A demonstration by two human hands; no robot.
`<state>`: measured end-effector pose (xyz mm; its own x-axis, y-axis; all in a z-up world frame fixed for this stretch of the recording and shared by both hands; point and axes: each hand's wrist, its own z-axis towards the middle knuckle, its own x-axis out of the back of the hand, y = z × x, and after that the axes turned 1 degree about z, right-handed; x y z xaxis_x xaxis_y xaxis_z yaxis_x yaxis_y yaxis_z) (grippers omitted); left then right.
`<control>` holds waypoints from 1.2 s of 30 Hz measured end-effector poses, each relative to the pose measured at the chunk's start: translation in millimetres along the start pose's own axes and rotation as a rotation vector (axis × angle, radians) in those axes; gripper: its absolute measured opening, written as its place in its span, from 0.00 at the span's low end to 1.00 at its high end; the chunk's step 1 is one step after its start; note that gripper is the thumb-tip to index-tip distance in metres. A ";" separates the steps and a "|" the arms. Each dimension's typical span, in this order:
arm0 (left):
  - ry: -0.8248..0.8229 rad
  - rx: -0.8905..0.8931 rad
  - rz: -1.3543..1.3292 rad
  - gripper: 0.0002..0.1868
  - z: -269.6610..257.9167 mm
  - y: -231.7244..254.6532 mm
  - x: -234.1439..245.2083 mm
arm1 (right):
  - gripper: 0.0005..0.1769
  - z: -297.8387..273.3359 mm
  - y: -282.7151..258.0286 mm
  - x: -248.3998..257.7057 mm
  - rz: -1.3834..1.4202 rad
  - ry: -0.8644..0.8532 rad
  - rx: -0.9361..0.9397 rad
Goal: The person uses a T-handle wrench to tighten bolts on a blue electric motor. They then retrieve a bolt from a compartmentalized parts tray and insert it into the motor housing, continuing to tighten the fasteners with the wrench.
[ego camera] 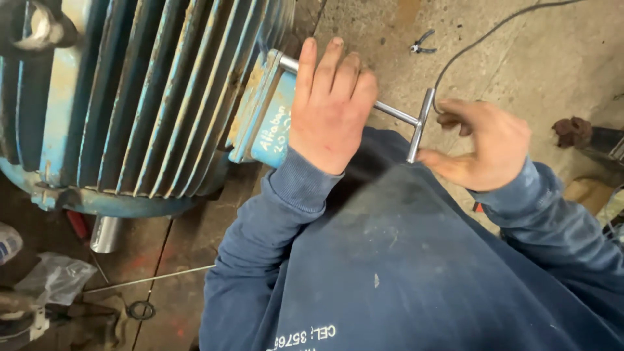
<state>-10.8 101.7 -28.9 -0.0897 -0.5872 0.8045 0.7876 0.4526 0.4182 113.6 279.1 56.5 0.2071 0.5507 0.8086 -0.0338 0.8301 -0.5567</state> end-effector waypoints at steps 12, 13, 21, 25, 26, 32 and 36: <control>0.026 -0.006 -0.019 0.09 -1.8 -0.1 1.1 | 0.26 -24.9 22.4 -19.1 0.813 0.035 -0.624; 0.041 0.003 -0.027 0.09 -1.0 -0.3 2.4 | 0.25 -15.9 12.4 -4.2 0.342 0.041 -0.190; 0.051 -0.067 -0.048 0.15 1.4 -0.5 9.4 | 0.27 -31.0 26.2 -41.4 0.678 -0.008 -0.366; 0.026 -0.153 -0.086 0.14 1.2 0.0 10.0 | 0.31 -56.1 44.2 -32.4 0.818 -0.223 -0.788; 0.024 -0.153 -0.092 0.14 -1.0 1.3 9.0 | 0.31 -54.1 36.9 -27.7 0.815 -0.221 -0.794; 0.063 -0.073 -0.039 0.14 -2.2 1.0 3.5 | 0.20 -7.2 34.4 -22.9 -0.283 0.194 0.462; 0.010 -0.041 0.006 0.14 -1.3 2.0 0.4 | 0.22 20.7 0.3 -31.7 -0.588 0.088 0.613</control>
